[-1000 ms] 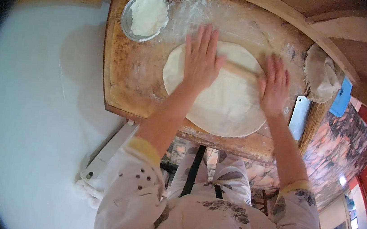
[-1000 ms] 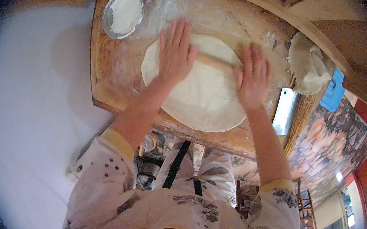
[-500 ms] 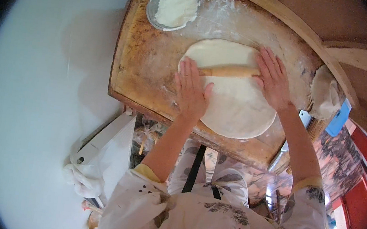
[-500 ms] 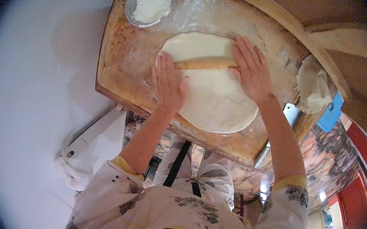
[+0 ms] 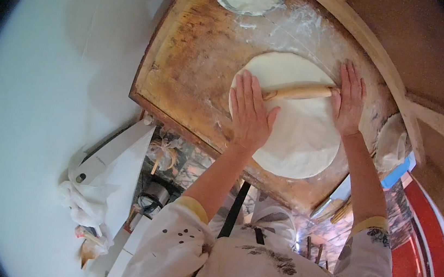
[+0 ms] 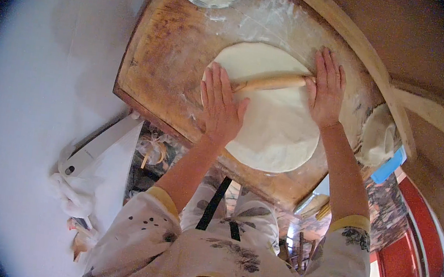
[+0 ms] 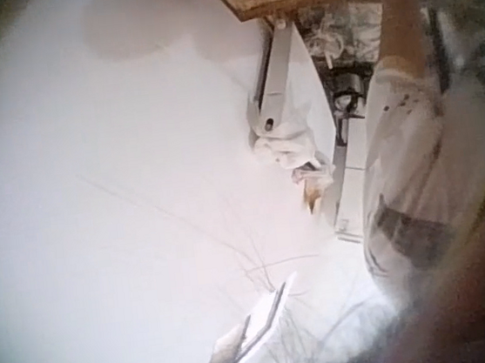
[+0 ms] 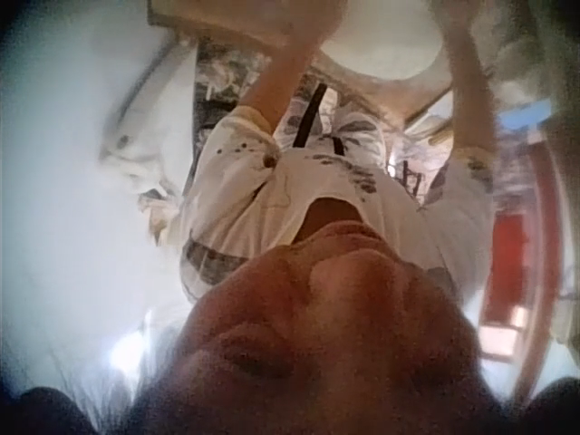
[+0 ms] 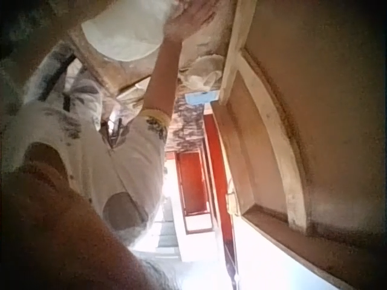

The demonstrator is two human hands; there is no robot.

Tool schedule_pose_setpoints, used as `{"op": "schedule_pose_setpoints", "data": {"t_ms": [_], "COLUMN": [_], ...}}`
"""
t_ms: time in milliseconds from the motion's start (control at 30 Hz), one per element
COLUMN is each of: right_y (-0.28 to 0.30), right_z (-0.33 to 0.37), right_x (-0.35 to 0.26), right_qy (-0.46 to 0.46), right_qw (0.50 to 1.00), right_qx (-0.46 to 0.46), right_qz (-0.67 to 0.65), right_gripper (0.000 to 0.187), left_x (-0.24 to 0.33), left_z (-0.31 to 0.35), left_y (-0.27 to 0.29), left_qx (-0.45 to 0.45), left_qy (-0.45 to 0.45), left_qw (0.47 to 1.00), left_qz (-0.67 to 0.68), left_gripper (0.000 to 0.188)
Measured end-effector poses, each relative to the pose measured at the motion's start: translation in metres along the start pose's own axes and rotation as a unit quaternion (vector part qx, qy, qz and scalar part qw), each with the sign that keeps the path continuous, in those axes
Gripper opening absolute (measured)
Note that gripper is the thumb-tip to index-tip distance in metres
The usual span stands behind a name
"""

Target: The person rolls out a piece of dough on a floured wooden board using a rolling pin, then rolls the flattened dough into a long cylinder and cuts it into several small pieces with a cleaver.

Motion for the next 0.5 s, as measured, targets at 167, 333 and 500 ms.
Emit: {"op": "schedule_pose_setpoints", "data": {"t_ms": [167, 333, 500], "right_y": [-0.032, -0.038, -0.023], "right_z": [-0.108, -0.045, 0.001], "right_x": [-0.005, -0.018, -0.044], "right_qy": [-0.016, 0.061, 0.106], "right_qw": [0.997, 0.996, 0.990], "right_qx": [-0.067, -0.054, -0.092], "right_qz": [0.026, 0.020, 0.009], "right_gripper": [0.056, 0.058, 0.062], "left_x": [-0.051, -0.044, -0.025], "left_z": [-0.098, -0.058, 0.055], "left_y": [0.014, 0.024, -0.005], "left_qx": [0.150, 0.069, 0.019], "left_qy": [0.102, 0.042, 0.095], "left_qw": [0.983, 0.995, 0.994], "left_qz": [0.017, -0.051, 0.059], "left_gripper": [0.079, 0.076, 0.076]}}
Point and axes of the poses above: each hand's wrist, its own z-axis away from the middle knuckle, its own y-axis out of the back of the hand, x = y × z, the point moved 5 cm from there along -z, towards the middle knuckle, and after that the axes turned 6 degrees about -x, right-handed, at the moved point
